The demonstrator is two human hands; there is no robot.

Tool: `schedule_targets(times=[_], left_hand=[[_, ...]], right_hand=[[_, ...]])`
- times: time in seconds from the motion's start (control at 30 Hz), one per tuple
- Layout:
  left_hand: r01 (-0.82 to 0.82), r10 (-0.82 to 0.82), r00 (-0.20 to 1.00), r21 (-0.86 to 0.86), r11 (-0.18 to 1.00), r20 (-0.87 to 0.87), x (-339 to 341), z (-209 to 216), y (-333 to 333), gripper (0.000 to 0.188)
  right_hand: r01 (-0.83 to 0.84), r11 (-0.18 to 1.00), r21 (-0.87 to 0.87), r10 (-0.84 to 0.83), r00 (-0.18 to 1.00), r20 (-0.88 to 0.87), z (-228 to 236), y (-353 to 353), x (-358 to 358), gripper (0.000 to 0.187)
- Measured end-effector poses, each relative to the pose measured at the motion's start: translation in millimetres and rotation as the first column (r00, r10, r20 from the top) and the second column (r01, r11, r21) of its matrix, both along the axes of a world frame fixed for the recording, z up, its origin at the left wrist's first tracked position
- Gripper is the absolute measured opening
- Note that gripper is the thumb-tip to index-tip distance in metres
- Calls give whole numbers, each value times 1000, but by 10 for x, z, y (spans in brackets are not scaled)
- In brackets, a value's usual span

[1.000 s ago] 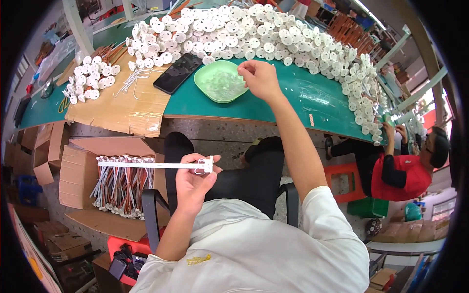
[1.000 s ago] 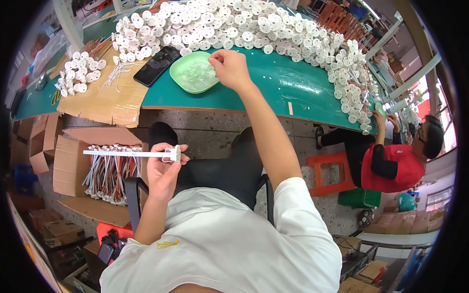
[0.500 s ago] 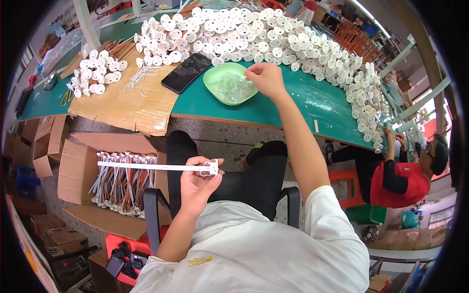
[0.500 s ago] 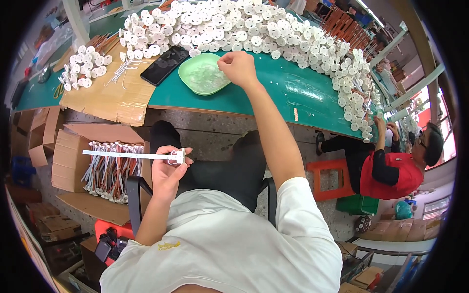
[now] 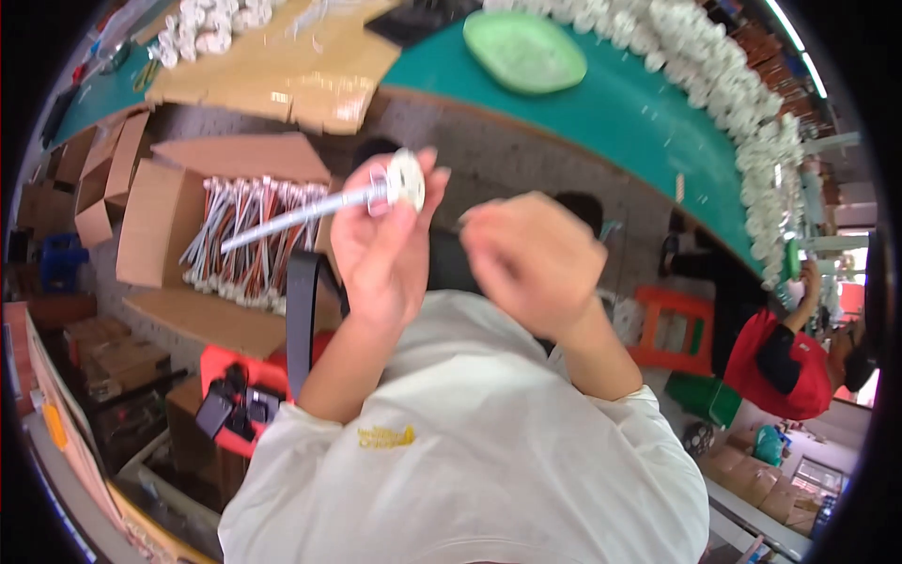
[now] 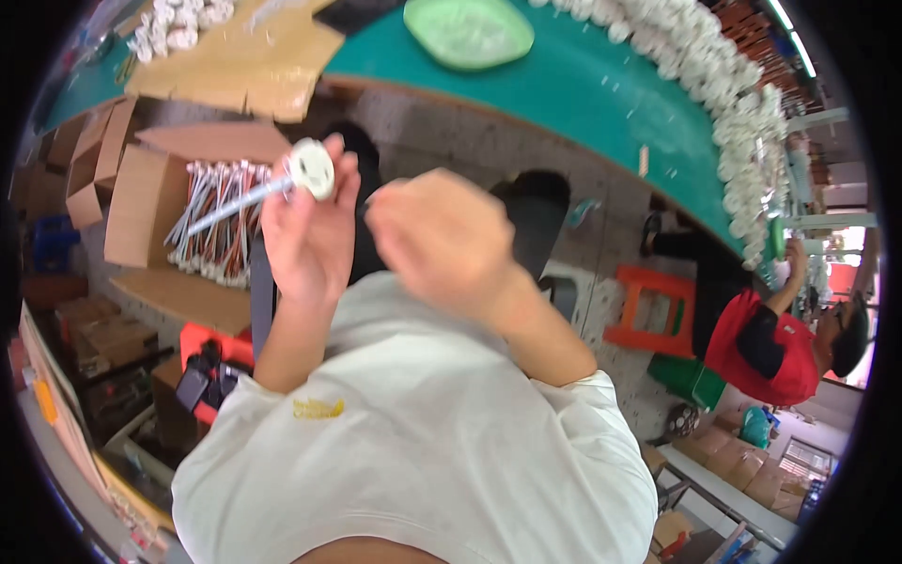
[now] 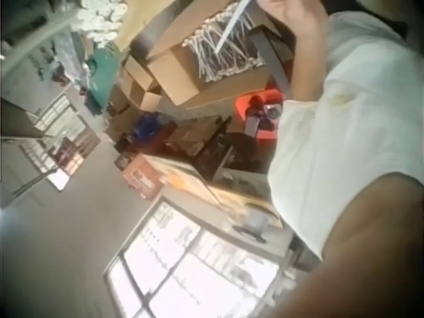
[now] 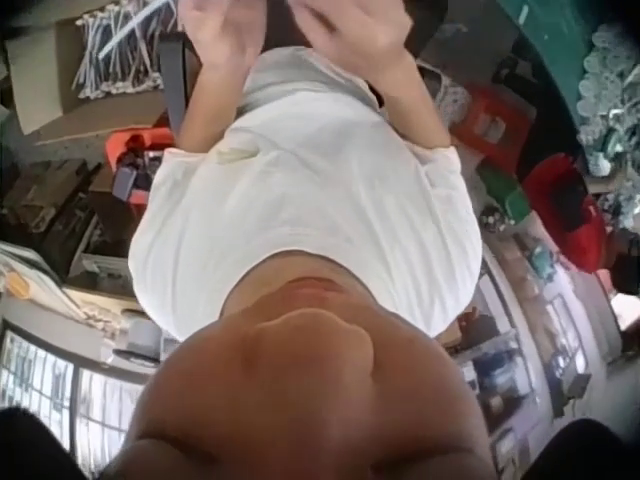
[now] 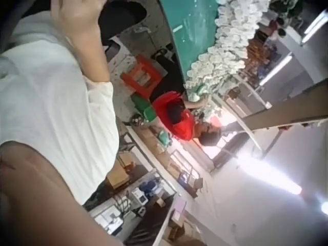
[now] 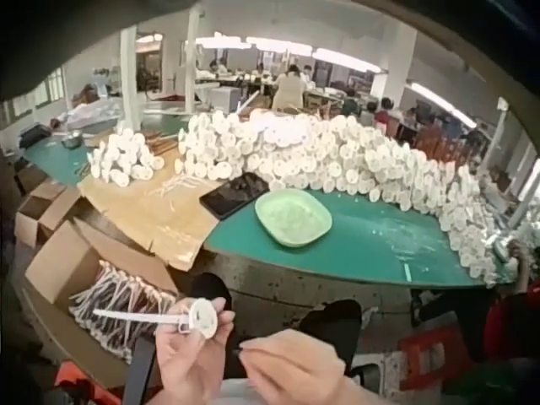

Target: Manually join circular plastic bases with white plastic stems to assemble toy components on a production line.

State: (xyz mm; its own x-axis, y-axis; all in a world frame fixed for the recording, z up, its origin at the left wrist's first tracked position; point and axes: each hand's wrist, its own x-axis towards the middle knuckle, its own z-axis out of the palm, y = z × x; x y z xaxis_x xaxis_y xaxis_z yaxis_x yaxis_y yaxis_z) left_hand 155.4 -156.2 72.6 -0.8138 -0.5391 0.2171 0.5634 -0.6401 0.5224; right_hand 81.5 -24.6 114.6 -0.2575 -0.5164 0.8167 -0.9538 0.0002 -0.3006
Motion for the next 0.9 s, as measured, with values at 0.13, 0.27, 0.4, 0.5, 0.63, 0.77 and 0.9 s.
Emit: schedule_targets(times=[0.13,0.27,0.4,0.5,0.63,0.77,0.9], left_hand=[[161,-153,984,101,982,-88,46,24,33,37],[289,-277,957,203,936,-86,120,-17,123,39],[309,-296,950,199,930,-95,156,48,278,38],[297,-289,955,146,944,-75,198,45,329,38],[256,-261,965,160,953,10,166,5,360,38],[280,-288,958,200,939,10,118,-5,424,36],[298,-303,953,157,942,11,114,-15,472,38]], right_hand=[[-170,985,-42,173,978,112,-367,-15,559,23],[-151,988,-43,156,965,212,-335,111,651,27],[-166,985,-37,166,896,411,-300,223,653,27],[-55,998,-27,60,817,573,-263,268,768,23],[-36,999,-13,37,793,608,-376,332,762,22],[28,989,-143,65,791,609,-389,357,721,19],[48,989,-143,36,846,532,-448,345,663,15]])
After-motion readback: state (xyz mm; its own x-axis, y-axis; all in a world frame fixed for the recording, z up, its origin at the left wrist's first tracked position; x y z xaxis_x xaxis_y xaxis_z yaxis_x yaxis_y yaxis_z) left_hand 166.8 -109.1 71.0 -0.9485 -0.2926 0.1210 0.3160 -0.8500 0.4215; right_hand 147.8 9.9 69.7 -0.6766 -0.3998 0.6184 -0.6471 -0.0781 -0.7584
